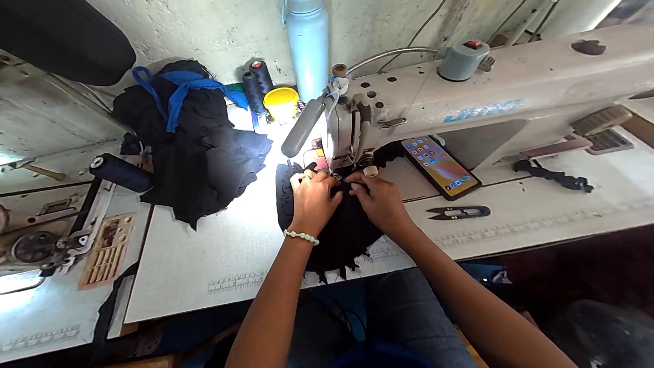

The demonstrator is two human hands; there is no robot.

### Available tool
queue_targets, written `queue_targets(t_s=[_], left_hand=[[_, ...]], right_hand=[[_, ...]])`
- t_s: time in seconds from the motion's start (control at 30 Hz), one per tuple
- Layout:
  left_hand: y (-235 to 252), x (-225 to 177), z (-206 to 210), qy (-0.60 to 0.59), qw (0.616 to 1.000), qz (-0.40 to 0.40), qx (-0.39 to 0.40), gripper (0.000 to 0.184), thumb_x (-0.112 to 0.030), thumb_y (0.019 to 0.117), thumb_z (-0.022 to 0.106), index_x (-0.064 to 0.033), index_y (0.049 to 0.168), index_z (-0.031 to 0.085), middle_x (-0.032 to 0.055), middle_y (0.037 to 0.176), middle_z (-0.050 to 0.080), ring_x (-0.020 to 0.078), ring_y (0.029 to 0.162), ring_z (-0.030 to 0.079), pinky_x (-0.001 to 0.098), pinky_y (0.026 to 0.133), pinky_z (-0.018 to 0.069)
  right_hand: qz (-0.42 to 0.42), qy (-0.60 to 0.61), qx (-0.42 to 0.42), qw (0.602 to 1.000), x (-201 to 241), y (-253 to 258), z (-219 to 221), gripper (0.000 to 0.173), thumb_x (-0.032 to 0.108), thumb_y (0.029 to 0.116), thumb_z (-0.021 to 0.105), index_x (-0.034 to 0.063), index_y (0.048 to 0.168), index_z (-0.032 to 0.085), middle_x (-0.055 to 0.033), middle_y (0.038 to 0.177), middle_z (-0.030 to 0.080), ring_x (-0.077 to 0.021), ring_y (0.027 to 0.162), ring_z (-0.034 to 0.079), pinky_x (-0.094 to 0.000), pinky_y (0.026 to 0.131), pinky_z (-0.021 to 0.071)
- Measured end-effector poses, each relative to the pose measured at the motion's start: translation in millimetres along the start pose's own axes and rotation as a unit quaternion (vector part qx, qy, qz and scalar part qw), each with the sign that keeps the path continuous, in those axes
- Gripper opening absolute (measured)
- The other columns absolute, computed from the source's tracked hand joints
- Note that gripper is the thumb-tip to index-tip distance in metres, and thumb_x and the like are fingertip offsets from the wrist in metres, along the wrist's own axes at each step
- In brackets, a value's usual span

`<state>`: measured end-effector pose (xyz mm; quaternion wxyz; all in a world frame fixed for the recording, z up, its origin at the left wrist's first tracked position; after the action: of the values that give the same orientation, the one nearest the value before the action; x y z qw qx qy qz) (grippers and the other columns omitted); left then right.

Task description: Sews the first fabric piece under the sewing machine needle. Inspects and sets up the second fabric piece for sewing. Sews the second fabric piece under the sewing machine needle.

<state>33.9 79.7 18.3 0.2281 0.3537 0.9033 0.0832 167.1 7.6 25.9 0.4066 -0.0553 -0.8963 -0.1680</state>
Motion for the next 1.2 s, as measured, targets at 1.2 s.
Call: queue_targets(t_s=[1.2], left_hand=[[-38, 5, 6, 0.030, 0.995, 0.085, -0.036, 0.027, -0.006, 0.0920, 0.061, -0.0153, 0.110, 0.078, 0.0008, 0.121, 0.075, 0.0351, 0.124, 0.063, 0.0800, 0.105, 0.0251]], right_hand=[[-0.239, -0.205, 0.008, 0.949, -10, -26, 26, 0.010, 0.004, 0.0920, 0.061, -0.0001, 0.087, 0.069, -0.0150, 0.128, 0.071, -0.0338, 0.090, 0.073, -0.0408, 0.062, 0.0581]])
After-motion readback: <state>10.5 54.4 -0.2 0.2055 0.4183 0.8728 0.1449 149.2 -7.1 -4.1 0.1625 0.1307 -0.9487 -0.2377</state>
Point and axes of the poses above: each hand's wrist, its own y-axis towards the middle knuckle, its own z-axis out of the palm, x = y × z, the point moved 3 cm from there along y, towards the middle knuckle
